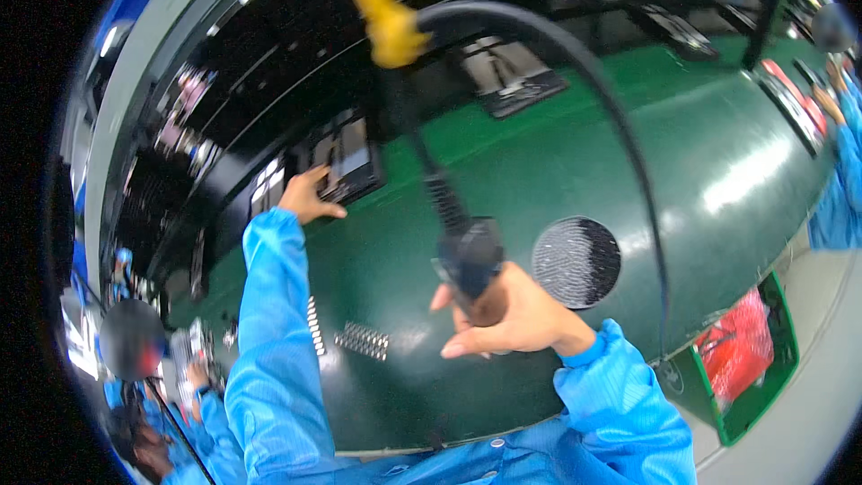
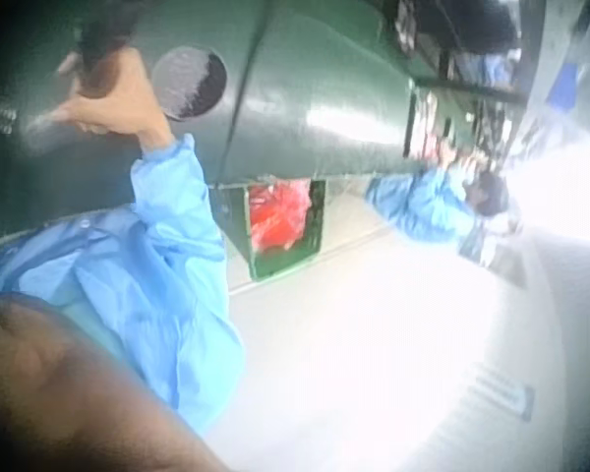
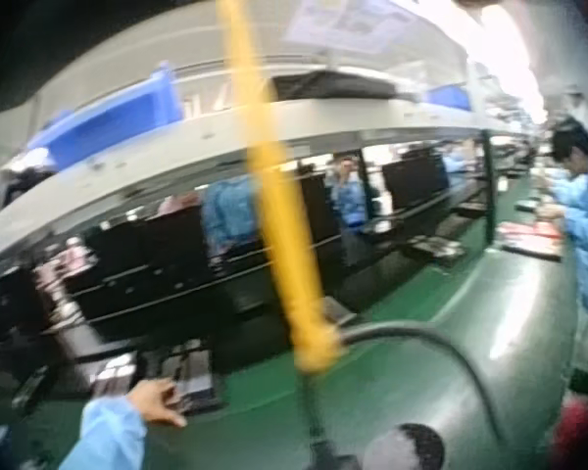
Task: Assembling electronic components into tablet cases on a production line.
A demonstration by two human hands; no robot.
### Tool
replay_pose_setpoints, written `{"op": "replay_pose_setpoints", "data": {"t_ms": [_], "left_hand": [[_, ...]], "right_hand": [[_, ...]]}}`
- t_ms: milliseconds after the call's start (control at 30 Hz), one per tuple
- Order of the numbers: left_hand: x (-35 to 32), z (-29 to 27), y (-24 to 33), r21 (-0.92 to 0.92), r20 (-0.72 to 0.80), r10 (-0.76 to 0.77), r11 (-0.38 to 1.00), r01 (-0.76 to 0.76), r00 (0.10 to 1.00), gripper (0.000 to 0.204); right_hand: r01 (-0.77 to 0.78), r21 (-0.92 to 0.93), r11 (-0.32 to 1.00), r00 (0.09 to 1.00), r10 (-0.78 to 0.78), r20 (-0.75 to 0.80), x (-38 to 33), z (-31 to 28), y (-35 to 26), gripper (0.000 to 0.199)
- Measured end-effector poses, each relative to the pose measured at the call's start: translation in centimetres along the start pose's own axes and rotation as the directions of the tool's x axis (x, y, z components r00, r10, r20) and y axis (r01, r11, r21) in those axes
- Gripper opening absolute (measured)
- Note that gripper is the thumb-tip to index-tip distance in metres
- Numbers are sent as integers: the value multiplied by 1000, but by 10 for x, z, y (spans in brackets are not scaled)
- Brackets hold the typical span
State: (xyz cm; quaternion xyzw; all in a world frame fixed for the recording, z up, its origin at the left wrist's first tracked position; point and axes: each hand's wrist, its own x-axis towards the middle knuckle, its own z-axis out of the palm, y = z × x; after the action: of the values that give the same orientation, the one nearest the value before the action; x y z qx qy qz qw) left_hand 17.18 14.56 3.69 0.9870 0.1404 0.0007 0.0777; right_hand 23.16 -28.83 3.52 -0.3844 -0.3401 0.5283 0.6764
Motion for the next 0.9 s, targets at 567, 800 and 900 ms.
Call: {"op": "replay_pose_setpoints", "data": {"t_ms": [567,800,900], "left_hand": [[-56,1,110,406,-484,315,907,-109,816,48],[-166,10,202,302,-436,429,898,-320,791,61],[-211,43,233,135,-285,405,914,-382,869,59]], "right_hand": [[325,-193,926,914,-360,-188,-7,-7,-8,55],[580,-455,676,498,-736,-458,-20,-48,-38,29],[557,-493,668,478,-744,-467,-12,-56,-39,28]]}}
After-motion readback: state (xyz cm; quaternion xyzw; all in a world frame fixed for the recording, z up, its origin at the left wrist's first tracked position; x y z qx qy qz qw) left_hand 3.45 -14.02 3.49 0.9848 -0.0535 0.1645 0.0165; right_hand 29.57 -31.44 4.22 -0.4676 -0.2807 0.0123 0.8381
